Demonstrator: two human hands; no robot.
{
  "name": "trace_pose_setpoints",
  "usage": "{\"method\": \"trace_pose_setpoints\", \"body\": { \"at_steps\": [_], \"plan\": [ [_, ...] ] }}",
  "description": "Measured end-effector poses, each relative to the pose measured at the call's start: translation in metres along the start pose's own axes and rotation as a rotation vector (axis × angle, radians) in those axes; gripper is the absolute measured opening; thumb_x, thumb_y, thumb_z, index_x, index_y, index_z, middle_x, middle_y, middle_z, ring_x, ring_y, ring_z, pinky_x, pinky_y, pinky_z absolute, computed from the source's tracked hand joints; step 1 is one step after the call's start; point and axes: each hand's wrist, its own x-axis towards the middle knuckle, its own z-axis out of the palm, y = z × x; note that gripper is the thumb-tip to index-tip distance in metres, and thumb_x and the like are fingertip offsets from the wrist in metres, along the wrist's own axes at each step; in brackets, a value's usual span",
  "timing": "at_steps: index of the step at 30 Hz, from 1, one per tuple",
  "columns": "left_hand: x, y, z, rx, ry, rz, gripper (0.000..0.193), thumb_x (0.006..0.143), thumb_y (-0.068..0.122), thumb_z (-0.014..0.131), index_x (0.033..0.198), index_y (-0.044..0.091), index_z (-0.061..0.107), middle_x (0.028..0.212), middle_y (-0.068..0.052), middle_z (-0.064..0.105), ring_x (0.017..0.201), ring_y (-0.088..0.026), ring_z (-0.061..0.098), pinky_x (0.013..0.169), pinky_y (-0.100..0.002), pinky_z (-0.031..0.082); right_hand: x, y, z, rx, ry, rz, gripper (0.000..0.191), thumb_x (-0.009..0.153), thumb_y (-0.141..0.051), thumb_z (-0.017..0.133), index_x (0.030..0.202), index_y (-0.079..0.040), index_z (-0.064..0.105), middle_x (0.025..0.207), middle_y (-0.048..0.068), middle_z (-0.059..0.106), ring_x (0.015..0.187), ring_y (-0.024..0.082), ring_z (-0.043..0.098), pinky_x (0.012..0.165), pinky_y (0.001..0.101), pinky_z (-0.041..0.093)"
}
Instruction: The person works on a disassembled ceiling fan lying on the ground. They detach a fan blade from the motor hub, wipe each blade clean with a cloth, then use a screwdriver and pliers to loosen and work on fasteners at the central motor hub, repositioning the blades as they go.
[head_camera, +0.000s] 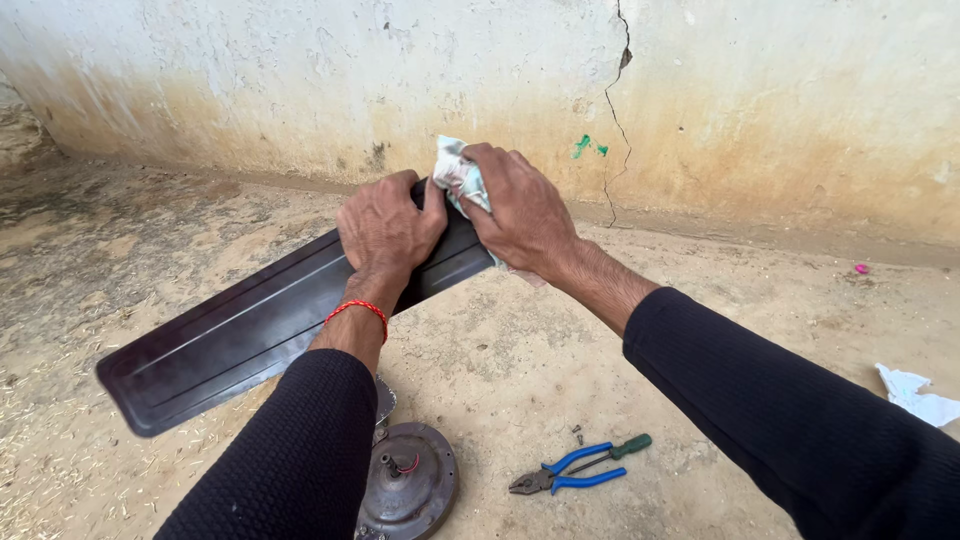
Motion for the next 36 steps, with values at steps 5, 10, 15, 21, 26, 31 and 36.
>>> {"method": "trace_pose_setpoints", "body": {
  "at_steps": [5, 10, 15, 21, 26, 31, 36],
  "plan": [
    [-0.003, 0.013, 0.007, -0.016, -0.174, 0.125, 0.052, 0.099, 0.058, 0.053, 0.091, 0.013, 0.078, 0.073, -0.014, 0.074, 0.070, -0.033, 0.072, 0.066, -0.048, 0.053, -0.017, 0.019, 0.007, 0.134, -0.078, 0.381, 0.037, 0.107, -0.037, 0.054, 0.107, -0.002, 0.065, 0.058, 0.004, 0.061, 0.046, 0.016, 0.061, 0.044, 0.0378, 0.050],
    [-0.003, 0.016, 0.011, 0.027, -0.200, 0.403, 0.058, 0.096, 0.063, 0.054, 0.097, 0.009, 0.075, 0.075, -0.016, 0.073, 0.072, -0.033, 0.071, 0.068, -0.049, 0.056, -0.030, 0.049, 0.011, 0.321, -0.032, 0.607, 0.044, 0.107, -0.040, 0.050, 0.086, -0.007, 0.070, 0.054, 0.003, 0.061, 0.039, 0.013, 0.055, 0.032, 0.0348, 0.044],
    [-0.013, -0.007, 0.007, 0.176, -0.391, 0.196, 0.076, 0.092, 0.079, 0.046, 0.099, 0.009, 0.073, 0.072, -0.012, 0.071, 0.068, -0.027, 0.071, 0.060, -0.043, 0.054, -0.041, 0.075, 0.002, 0.280, 0.028, 0.658, 0.049, 0.108, -0.041, 0.052, 0.078, -0.005, 0.069, 0.054, 0.005, 0.061, 0.040, 0.013, 0.056, 0.034, 0.0333, 0.043],
    [-0.034, -0.036, 0.004, 0.193, -0.266, -0.027, 0.083, 0.088, 0.086, 0.044, 0.089, 0.011, 0.079, 0.064, -0.010, 0.068, 0.063, -0.024, 0.068, 0.057, -0.041, 0.048, -0.038, 0.076, 0.002, 0.406, 0.225, 0.938, 0.038, 0.103, -0.036, 0.057, 0.083, -0.006, 0.070, 0.063, 0.000, 0.066, 0.050, 0.014, 0.062, 0.045, 0.0377, 0.049],
    [-0.028, -0.031, 0.012, 0.192, -0.181, -0.210, 0.080, 0.087, 0.086, 0.049, 0.091, 0.012, 0.080, 0.066, -0.012, 0.071, 0.065, -0.027, 0.070, 0.058, -0.044, 0.049, -0.032, 0.056, 0.017, -0.303, 0.229, 0.448, 0.044, 0.091, -0.042, 0.069, 0.118, -0.007, 0.068, 0.099, 0.012, 0.062, 0.087, 0.024, 0.059, 0.070, 0.0405, 0.051],
    [-0.024, -0.023, 0.018, 0.184, -0.207, -0.217, 0.073, 0.086, 0.082, 0.052, 0.093, 0.015, 0.081, 0.074, -0.011, 0.074, 0.072, -0.027, 0.073, 0.063, -0.044, 0.050, -0.062, 0.012, 0.046, -0.035, -0.139, 0.014, 0.059, 0.098, -0.036, 0.071, 0.142, 0.000, 0.056, 0.117, 0.021, 0.053, 0.104, 0.028, 0.055, 0.085, 0.0453, 0.056],
    [-0.028, -0.022, 0.013, 0.183, -0.219, -0.248, 0.074, 0.087, 0.083, 0.052, 0.092, 0.015, 0.081, 0.079, -0.012, 0.075, 0.079, -0.028, 0.074, 0.066, -0.043, 0.054, -0.056, 0.005, 0.043, 0.157, -0.203, 0.281, 0.052, 0.095, -0.014, 0.065, 0.144, -0.001, 0.053, 0.120, 0.019, 0.053, 0.095, 0.025, 0.062, 0.073, 0.0364, 0.063]
  ]
}}
